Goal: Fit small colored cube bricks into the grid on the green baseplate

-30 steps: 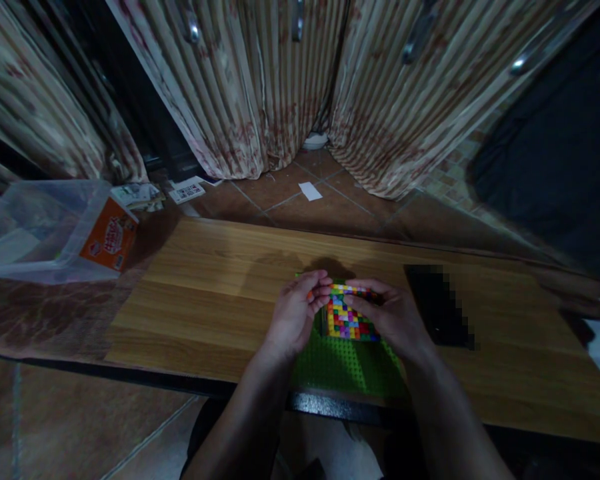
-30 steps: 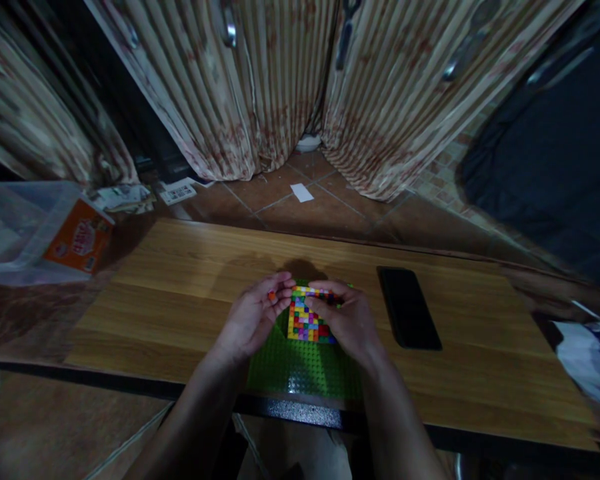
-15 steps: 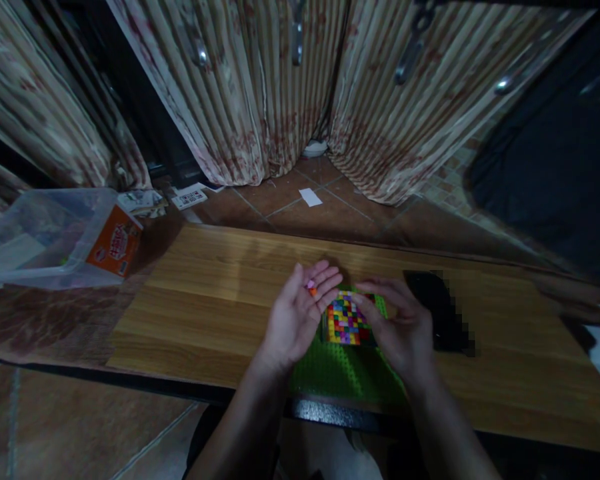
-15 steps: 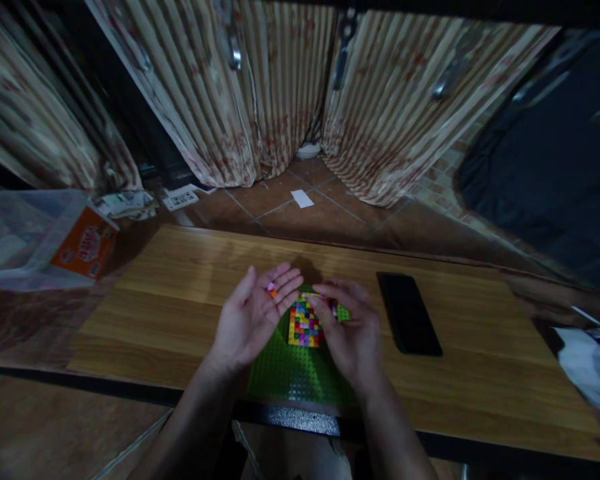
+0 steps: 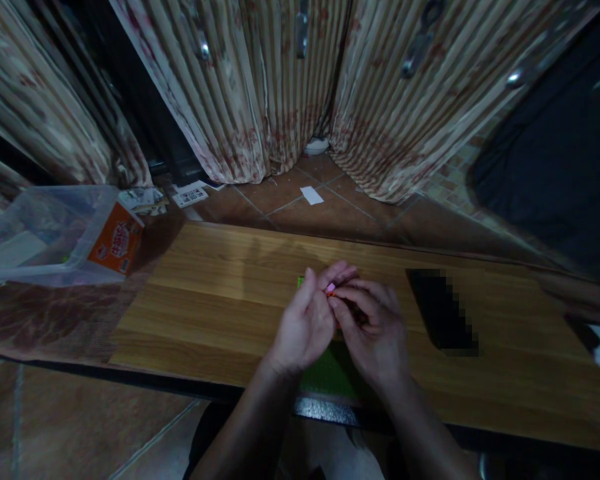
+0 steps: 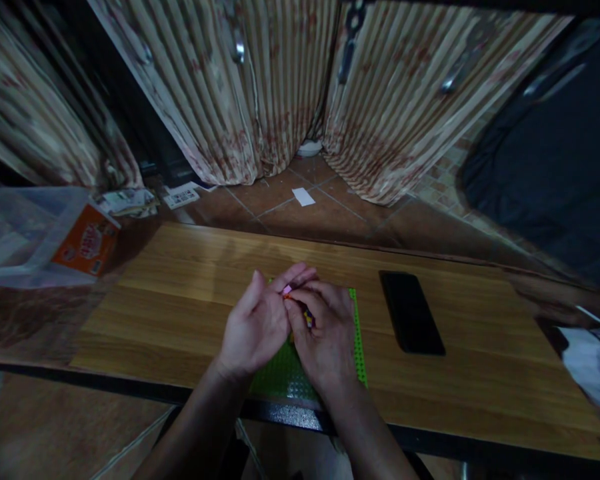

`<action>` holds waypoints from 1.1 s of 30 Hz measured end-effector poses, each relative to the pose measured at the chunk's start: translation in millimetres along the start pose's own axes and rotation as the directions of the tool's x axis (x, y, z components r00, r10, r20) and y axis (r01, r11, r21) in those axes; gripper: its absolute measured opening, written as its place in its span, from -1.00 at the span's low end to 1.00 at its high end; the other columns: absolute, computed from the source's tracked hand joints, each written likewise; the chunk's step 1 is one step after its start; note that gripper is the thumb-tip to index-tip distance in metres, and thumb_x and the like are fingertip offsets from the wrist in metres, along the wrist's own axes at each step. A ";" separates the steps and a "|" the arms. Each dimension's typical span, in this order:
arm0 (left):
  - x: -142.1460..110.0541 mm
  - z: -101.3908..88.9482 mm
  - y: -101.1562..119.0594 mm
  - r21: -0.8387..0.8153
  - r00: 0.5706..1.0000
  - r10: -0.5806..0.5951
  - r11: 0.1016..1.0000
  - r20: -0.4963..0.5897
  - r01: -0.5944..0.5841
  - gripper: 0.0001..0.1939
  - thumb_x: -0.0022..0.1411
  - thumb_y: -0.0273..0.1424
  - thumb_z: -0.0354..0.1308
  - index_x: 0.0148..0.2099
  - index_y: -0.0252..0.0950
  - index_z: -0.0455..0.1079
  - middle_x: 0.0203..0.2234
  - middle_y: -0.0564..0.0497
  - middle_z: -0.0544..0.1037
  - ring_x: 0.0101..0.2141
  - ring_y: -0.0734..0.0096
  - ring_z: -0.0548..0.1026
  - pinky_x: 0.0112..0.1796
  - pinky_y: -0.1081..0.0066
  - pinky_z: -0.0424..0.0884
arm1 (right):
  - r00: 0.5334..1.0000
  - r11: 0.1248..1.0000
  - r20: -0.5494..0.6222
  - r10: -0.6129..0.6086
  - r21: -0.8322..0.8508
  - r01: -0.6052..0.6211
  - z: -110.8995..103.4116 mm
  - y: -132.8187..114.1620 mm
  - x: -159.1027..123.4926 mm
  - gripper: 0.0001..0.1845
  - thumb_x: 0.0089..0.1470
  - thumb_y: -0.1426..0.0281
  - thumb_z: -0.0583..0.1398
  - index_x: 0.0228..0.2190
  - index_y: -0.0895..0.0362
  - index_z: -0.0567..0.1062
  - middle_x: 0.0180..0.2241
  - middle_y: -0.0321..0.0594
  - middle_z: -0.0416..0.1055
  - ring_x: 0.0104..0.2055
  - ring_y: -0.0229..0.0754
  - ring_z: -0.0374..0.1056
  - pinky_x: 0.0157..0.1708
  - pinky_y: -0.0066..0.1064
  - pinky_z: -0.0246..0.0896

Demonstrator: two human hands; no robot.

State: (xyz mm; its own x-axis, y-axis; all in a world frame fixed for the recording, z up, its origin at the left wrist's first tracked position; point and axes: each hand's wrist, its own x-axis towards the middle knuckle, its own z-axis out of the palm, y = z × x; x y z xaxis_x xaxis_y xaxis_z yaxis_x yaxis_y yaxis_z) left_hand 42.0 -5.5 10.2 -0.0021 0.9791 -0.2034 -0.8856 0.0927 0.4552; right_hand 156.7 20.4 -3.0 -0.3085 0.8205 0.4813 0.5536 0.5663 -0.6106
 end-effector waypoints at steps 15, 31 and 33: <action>11.5 -29.8 15.7 0.249 0.910 0.165 0.966 -0.381 -0.071 -0.84 0.14 -0.40 0.30 -0.25 -0.41 0.56 -0.36 -0.09 0.61 -0.38 0.49 0.51 -0.31 0.49 0.36 | 0.936 0.910 0.145 0.321 0.227 -0.347 -34.5 44.5 0.7 -0.80 0.03 0.20 0.33 -0.37 0.06 0.66 -0.32 -0.21 0.63 -0.35 -0.11 0.54 -0.34 -0.31 0.47; 11.8 -26.9 11.7 0.241 0.921 0.142 0.969 -0.363 -0.055 -0.89 0.11 -0.46 0.32 -0.28 -0.40 0.57 -0.39 -0.07 0.61 -0.41 0.52 0.50 -0.33 0.50 0.36 | 0.980 0.987 0.132 0.151 -0.074 -0.142 -19.0 34.1 3.3 -0.82 0.10 0.26 0.24 -0.32 0.03 0.64 -0.37 -0.23 0.62 -0.39 -0.12 0.52 -0.33 -0.30 0.41; 11.9 -26.3 11.6 0.237 0.919 0.141 0.970 -0.367 -0.054 -0.89 0.11 -0.47 0.31 -0.28 -0.40 0.57 -0.40 -0.06 0.61 -0.41 0.52 0.50 -0.33 0.50 0.36 | 0.976 0.982 0.121 0.183 -0.063 -0.177 -18.8 34.1 2.2 -0.80 0.08 0.24 0.26 -0.31 0.04 0.65 -0.35 -0.22 0.64 -0.37 -0.10 0.54 -0.31 -0.29 0.43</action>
State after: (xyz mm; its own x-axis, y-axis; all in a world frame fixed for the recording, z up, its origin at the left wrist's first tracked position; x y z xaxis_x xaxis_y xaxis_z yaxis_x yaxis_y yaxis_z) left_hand 19.5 2.5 -9.8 -0.2973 0.8467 -0.4412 -0.7489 0.0799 0.6579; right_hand 189.4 40.1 -10.8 -0.2934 0.9136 0.2815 0.6469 0.4065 -0.6452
